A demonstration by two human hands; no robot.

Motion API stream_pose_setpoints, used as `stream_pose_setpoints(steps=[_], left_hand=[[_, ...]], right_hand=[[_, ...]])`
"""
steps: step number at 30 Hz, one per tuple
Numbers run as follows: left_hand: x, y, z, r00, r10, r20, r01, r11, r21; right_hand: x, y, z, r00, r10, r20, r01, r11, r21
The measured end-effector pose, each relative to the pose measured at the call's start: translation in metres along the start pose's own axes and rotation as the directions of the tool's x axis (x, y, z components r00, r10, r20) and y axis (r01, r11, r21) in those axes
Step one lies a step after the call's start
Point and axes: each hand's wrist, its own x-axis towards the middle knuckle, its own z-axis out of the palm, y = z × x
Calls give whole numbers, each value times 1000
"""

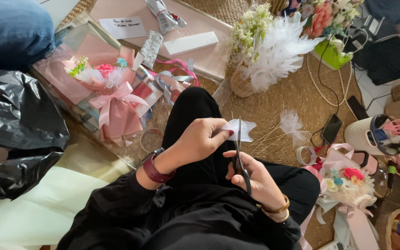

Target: The person prepares decorative elements for bouquets by cutting white fabric and net with shears and attaching them to wooden sticks.

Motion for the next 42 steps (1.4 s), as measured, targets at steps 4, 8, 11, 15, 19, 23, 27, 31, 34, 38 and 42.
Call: stream_pose_setpoints(steps=[4,8,11,15,19,23,27,31,34,38,42], left_hand=[[1,-1,1,1000,-7,-23,6,999,-34],[4,-6,7,998,5,-65,-6,1000,-5],[7,-12,11,998,-20,-64,19,1000,-19],[7,-17,14,996,18,-84,-19,1000,-15],[9,-16,14,999,19,-50,-22,998,-55],[8,-14,12,998,45,-33,-48,993,-103],[8,-12,11,999,30,-21,-33,988,-148],[12,-17,12,1000,17,8,-15,974,-226],[15,-23,14,999,29,38,-17,953,-301],[16,-25,10,998,13,69,10,948,-318],[15,-24,8,994,13,107,20,953,-301]], right_hand=[[0,1,2,999,-25,-23,24,999,-33],[0,-2,3,999,-37,-8,36,997,-61],[-1,3,3,998,-32,-46,29,998,-64],[-4,4,3,997,-53,-54,48,994,-95],[-7,3,4,996,-56,-76,47,993,-111],[-9,5,6,993,-76,-92,64,989,-131],[-11,7,7,990,-87,-110,72,988,-137],[-12,9,9,983,-93,-160,60,978,-201],[-13,16,9,976,-70,-205,35,985,-170],[-12,15,10,975,-60,-213,20,982,-188],[-6,16,13,982,-105,-158,82,986,-145]])
